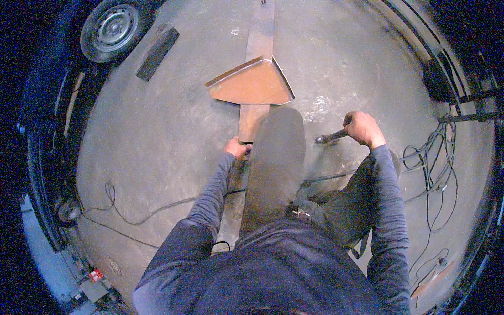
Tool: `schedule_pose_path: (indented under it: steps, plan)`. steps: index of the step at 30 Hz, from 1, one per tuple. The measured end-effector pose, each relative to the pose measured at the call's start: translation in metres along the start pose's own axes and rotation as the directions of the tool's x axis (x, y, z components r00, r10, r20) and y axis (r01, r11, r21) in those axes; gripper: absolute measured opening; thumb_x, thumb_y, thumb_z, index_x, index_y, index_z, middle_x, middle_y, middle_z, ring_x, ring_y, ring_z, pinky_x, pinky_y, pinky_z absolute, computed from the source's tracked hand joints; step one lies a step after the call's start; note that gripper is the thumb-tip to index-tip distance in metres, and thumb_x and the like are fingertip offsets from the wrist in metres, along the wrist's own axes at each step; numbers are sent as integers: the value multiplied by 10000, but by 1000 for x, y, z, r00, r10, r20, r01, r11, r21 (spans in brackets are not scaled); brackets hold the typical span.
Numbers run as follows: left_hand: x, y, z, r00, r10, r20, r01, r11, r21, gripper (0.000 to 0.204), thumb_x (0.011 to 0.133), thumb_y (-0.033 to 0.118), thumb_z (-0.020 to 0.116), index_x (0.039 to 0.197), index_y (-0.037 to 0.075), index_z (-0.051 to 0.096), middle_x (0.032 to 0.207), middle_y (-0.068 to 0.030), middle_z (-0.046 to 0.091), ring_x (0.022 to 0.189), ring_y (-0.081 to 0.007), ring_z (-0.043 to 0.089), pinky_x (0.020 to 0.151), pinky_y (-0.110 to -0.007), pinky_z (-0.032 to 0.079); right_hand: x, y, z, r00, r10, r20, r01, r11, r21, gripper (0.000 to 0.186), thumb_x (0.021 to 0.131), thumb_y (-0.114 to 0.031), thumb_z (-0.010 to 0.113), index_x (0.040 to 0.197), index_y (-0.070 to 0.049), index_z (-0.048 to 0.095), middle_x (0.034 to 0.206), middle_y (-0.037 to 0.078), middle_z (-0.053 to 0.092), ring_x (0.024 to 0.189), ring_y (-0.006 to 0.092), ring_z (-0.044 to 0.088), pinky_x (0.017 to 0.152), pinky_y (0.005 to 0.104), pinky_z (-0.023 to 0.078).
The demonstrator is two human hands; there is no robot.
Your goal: The person kneels on the floor and uses a hammer to repeatedly strike a rectangular metal piece, breaking it into smaller fragments. The person then stands up and walks across the workshop floor.
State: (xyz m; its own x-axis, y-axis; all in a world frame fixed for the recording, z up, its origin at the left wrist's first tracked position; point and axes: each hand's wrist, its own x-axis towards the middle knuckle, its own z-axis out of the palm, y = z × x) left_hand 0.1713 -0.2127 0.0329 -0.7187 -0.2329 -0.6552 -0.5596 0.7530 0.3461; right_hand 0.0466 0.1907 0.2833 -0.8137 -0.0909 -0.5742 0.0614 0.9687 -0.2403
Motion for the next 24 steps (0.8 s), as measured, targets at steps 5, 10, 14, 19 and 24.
schedule_pose_path:
  steps: [5,10,14,19,24]
  plan:
    - [38,43,-27,838,361,-409,-402,916,-16,657,794,325,748,1344,37,534,1260,-254,611,1204,-414,564,1043,-470,447,4,6,0,1000,-9,4,9,999,32,210,789,-186,696,960,-71,738,708,140,690,569,250,670,558,383,532]
    - [65,139,-29,789,521,-325,-439,848,296,931,738,347,837,1504,92,373,1574,-212,333,1445,-409,326,1165,-538,303,25,34,-11,994,111,19,-112,962,249,199,804,-166,644,933,-34,718,636,94,635,503,182,611,459,363,485]
    - [83,159,-1,838,476,-267,-346,842,415,1043,757,429,822,1579,122,256,1637,-172,226,1519,-382,185,1205,-600,177,35,33,-8,997,78,-28,-70,973,221,232,782,-181,616,925,-34,726,722,138,689,611,250,674,563,400,532]
    - [94,170,23,826,396,-401,-173,856,488,1006,795,409,799,1590,154,238,1638,-158,234,1516,-368,204,1189,-618,195,32,13,1,995,-4,-104,7,1000,24,263,729,-194,647,938,-71,752,917,188,729,884,368,715,780,454,561]
    - [94,188,11,820,396,-413,-106,814,571,886,819,328,785,1554,168,317,1583,-157,326,1443,-367,338,1129,-615,306,38,24,0,991,-38,-128,41,999,23,263,721,-172,642,937,-77,759,951,187,731,928,370,709,808,455,561]
